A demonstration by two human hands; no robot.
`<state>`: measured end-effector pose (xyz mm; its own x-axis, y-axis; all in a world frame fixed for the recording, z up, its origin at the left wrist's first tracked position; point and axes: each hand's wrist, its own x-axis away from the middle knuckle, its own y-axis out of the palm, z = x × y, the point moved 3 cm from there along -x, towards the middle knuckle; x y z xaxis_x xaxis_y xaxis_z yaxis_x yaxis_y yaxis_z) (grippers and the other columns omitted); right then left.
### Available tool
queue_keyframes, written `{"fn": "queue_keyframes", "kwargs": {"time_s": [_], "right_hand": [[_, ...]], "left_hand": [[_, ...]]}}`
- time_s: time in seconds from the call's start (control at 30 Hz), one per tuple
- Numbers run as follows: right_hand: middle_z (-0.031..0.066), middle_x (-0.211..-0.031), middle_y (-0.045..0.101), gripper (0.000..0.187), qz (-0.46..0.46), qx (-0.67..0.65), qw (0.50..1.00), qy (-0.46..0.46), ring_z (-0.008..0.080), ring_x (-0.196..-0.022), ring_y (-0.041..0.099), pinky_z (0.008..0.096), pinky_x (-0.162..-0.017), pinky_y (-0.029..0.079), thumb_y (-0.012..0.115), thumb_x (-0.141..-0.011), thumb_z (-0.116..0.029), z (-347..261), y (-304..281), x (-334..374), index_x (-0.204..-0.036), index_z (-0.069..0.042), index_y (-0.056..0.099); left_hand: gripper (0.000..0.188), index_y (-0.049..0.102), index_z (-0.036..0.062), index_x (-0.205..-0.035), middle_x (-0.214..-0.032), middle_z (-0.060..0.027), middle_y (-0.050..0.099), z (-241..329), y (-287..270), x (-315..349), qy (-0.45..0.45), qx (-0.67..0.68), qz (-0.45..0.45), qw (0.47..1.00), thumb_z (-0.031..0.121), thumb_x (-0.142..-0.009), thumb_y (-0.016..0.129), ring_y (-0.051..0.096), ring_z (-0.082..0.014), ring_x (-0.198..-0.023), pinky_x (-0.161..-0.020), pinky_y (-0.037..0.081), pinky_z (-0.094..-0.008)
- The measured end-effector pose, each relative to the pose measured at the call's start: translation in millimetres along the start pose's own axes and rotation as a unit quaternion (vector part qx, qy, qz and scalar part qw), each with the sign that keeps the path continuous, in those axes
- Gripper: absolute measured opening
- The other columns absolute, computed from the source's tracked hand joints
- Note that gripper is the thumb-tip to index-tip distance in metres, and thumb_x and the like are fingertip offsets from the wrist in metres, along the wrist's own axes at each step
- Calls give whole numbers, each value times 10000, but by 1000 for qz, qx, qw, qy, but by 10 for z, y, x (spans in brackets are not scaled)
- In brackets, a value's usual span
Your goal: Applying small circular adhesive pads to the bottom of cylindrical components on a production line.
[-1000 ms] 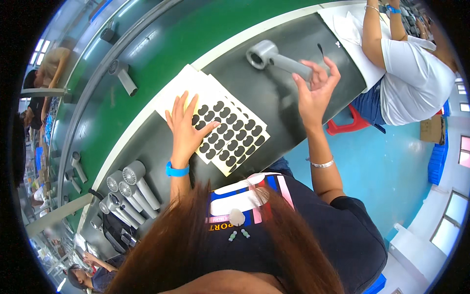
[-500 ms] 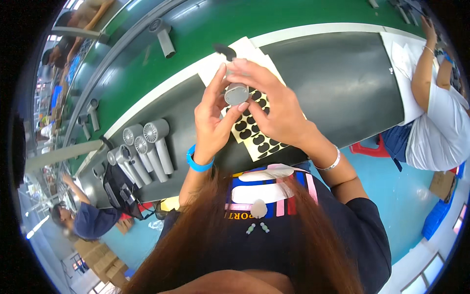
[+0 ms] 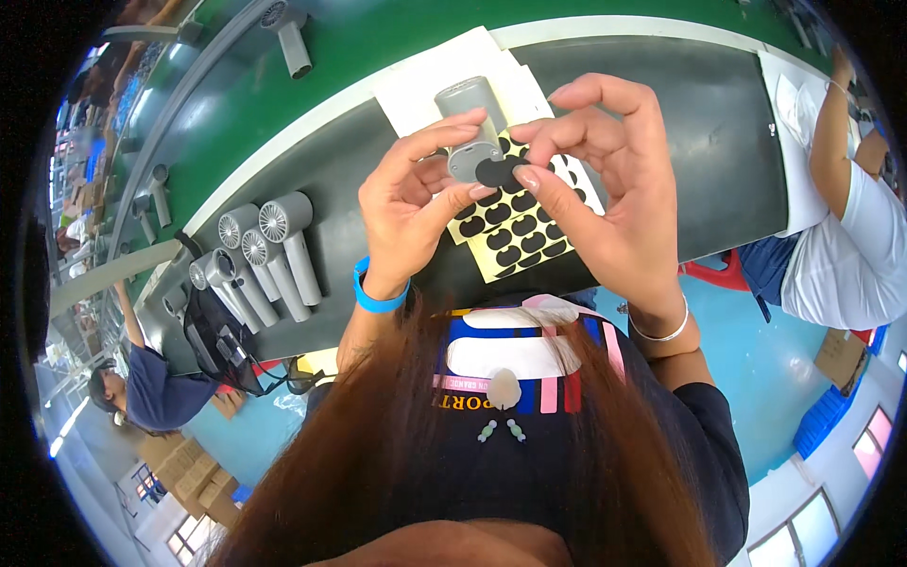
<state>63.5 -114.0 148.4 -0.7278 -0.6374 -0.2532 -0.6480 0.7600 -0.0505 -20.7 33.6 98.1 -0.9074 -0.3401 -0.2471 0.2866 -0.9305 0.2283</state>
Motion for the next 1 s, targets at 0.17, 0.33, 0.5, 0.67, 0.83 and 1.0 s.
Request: {"fn": "queue_keyframes", "kwargs": {"time_s": [0.17,0.33,0.5,0.67,0.83,1.0], "right_hand": [[79,-828,584,459,13,-7,999,38,193,-980,615,291,-846,487,591,-793,113,-54,13,-4,-1170,-13,361],[82,-837,583,463,15,3,998,66,191,-986,617,283,-839,513,589,-790,117,-19,-11,-13,-1170,-9,356],[79,-829,584,458,23,5,997,74,194,-974,625,290,-844,523,593,-788,110,-12,-18,-26,-1167,-4,362],[84,-865,590,481,12,17,996,86,220,-1040,607,262,-831,498,592,-793,124,-20,-20,-18,-1185,-22,356],[85,-865,591,477,12,26,996,89,224,-1048,605,261,-827,499,596,-795,121,-16,-17,-17,-1182,-22,357],[85,-866,592,472,13,1,996,91,230,-1048,605,258,-819,497,595,-796,123,5,-28,-22,-1179,-22,360]], "left_hand": [[401,569,-55,-1162,-1290,-182,506,-11,36,-17,-44,47,-48,997,-113,-773,644,655,-183,-869,-775,569,-288],[402,568,-43,-1183,-1312,-173,493,-44,65,-21,-58,62,-56,995,-102,-791,632,646,-169,-883,-797,559,-280],[386,579,-30,-1179,-1307,-169,503,-54,55,-43,-59,44,-62,995,-85,-801,631,643,-164,-886,-793,556,-272],[375,586,-20,-1178,-1305,-167,509,-61,56,-41,-58,33,-59,996,-78,-809,626,643,-163,-889,-791,553,-268],[372,586,-19,-1178,-1307,-163,509,-82,66,-34,-58,50,-48,996,-79,-813,620,644,-162,-887,-793,553,-270],[375,584,-20,-1181,-1311,-163,504,-70,52,-44,-64,47,-57,995,-83,-813,617,645,-165,-891,-793,552,-270]]}}
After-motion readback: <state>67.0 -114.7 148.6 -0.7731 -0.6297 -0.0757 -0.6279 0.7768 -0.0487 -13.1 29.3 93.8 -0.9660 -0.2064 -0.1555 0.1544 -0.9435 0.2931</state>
